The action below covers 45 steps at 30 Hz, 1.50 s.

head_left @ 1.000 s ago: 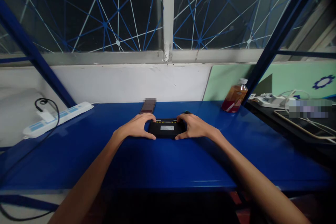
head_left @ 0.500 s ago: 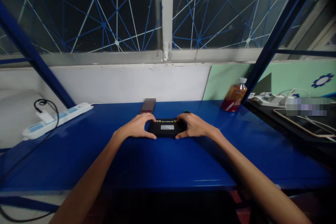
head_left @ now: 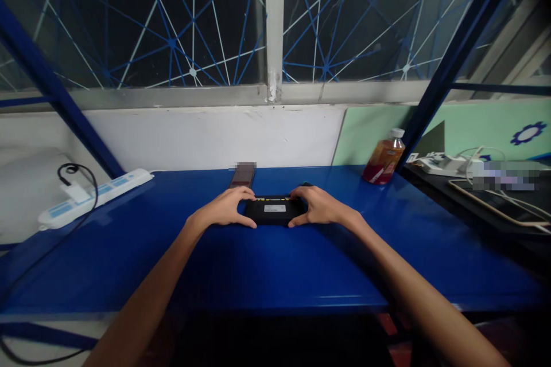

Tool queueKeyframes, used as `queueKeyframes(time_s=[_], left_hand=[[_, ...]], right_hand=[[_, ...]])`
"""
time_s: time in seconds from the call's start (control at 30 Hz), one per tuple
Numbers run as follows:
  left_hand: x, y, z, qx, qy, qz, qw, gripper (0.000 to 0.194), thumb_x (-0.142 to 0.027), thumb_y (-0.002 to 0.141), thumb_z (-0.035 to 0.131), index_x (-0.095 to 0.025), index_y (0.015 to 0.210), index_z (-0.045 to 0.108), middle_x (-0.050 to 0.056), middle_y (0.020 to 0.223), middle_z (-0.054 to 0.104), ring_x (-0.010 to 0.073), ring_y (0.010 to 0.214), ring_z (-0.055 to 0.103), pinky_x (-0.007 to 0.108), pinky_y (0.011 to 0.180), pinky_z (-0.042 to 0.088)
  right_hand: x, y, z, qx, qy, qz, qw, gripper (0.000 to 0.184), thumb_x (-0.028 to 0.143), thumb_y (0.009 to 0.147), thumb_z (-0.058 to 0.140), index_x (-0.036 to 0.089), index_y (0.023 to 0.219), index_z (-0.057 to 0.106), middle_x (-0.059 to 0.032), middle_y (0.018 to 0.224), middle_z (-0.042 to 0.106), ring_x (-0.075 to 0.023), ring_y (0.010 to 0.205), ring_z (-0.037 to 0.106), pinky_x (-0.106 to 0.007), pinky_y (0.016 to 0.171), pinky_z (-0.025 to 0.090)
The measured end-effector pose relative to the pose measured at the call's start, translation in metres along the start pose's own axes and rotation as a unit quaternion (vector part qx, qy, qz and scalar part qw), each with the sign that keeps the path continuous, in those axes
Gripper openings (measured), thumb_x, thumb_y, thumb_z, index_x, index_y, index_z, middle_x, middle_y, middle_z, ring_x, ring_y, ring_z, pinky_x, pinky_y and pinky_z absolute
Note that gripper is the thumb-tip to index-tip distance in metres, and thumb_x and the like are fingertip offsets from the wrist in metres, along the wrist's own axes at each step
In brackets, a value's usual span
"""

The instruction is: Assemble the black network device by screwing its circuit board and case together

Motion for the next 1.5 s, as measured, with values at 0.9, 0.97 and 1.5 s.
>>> queueKeyframes(time_s=[0.9,0.97,1.5], left_hand=[[0.001,0.001,0.001,-0.001,0.005,-0.002,1.000,0.070,-0.064,0.064,0.071,-0.024,0.121,0.062,0.009,0.138,0.049,0.0359,0.123,0.047,0.048,0.102,0.037],[0.002,0.001,0.001,-0.001,0.006,0.000,1.000,0.070,-0.064,0.065,0.071,-0.024,0.122,0.062,0.009,0.138,0.049,0.0360,0.123,0.047,0.048,0.102,0.037],[0.003,0.001,0.001,-0.012,-0.003,0.017,1.000,0.065,-0.061,0.065,0.072,-0.024,0.117,0.059,0.009,0.134,0.051,0.0313,0.122,0.048,0.045,0.101,0.037]], right_hand=[[-0.015,-0.009,-0.011,0.020,0.002,0.014,1.000,0.071,0.072,0.056,0.075,0.018,0.102,0.066,-0.0125,0.112,0.065,-0.0296,0.097,0.062,-0.039,0.082,0.047],[-0.014,-0.009,-0.011,0.019,0.004,0.011,1.000,0.071,0.071,0.056,0.075,0.018,0.102,0.066,-0.0119,0.110,0.065,-0.0288,0.096,0.062,-0.037,0.081,0.047],[-0.013,-0.010,-0.009,0.019,0.031,0.037,0.999,0.072,0.069,0.055,0.077,0.017,0.103,0.062,-0.0106,0.103,0.064,-0.0262,0.090,0.059,-0.036,0.075,0.046]])
Point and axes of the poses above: each hand's wrist, its own y-axis towards the middle knuckle, its own z-axis out of the palm, x = y × z, the point moved 4 cm from there along y, towards the middle knuckle
